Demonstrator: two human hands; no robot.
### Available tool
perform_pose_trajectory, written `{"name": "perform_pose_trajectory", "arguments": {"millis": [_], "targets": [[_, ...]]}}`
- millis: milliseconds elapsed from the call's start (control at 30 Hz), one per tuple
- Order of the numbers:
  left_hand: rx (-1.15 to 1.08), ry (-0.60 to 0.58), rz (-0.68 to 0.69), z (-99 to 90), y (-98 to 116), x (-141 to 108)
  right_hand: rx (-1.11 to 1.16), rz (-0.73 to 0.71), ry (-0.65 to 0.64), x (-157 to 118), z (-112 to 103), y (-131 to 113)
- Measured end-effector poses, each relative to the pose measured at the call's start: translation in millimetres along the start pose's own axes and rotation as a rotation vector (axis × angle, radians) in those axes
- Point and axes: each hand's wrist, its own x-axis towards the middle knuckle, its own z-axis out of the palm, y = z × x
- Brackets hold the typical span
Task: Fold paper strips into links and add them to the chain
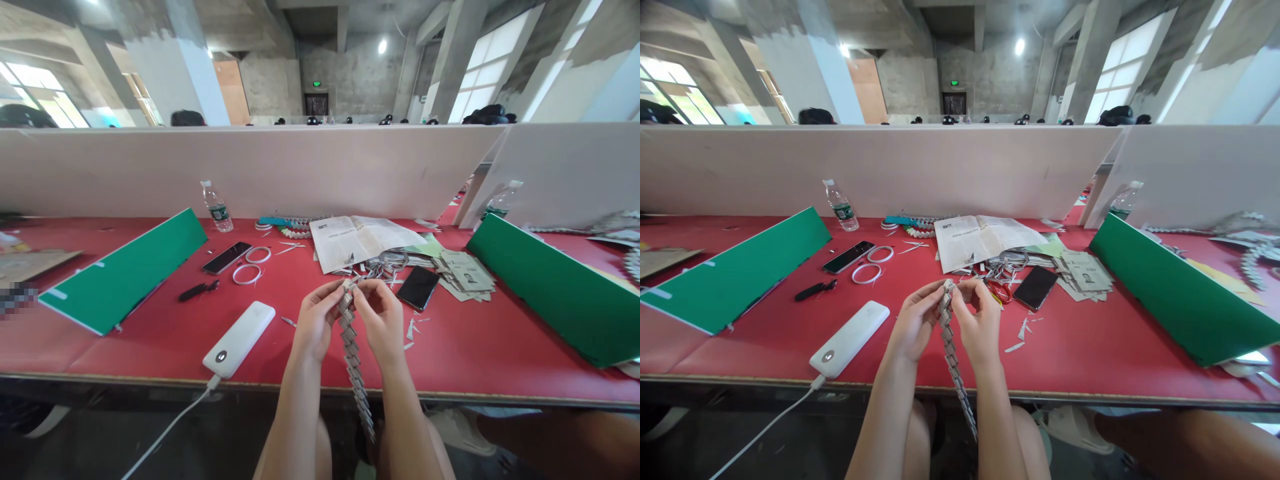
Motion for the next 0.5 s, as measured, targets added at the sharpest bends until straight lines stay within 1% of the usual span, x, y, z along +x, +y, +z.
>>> {"name": "perform_pose_trajectory", "arguments": {"millis": [100, 200, 400, 500], "targets": [[0.017, 0.019, 0.027, 1.3, -0.4, -0.4, 0.004, 0.011, -0.036, 2.4, -2.7, -0.1], [0.032, 0.024, 0.054, 2.3, -0.4, -1.1, 0.004, -0.015, -0.065, 3.4, -4.7, -1.1], [0.068, 0.014, 0.042, 2.1, 0.6, -1.7, -0.018, -0.026, -0.004, 1.9, -5.0, -2.3], [0.060, 0.013, 0.002, 1.7, 0.8, -1.3, 0.003, -0.009, -0.011, 1.4, -4.8, -1.4]]}}
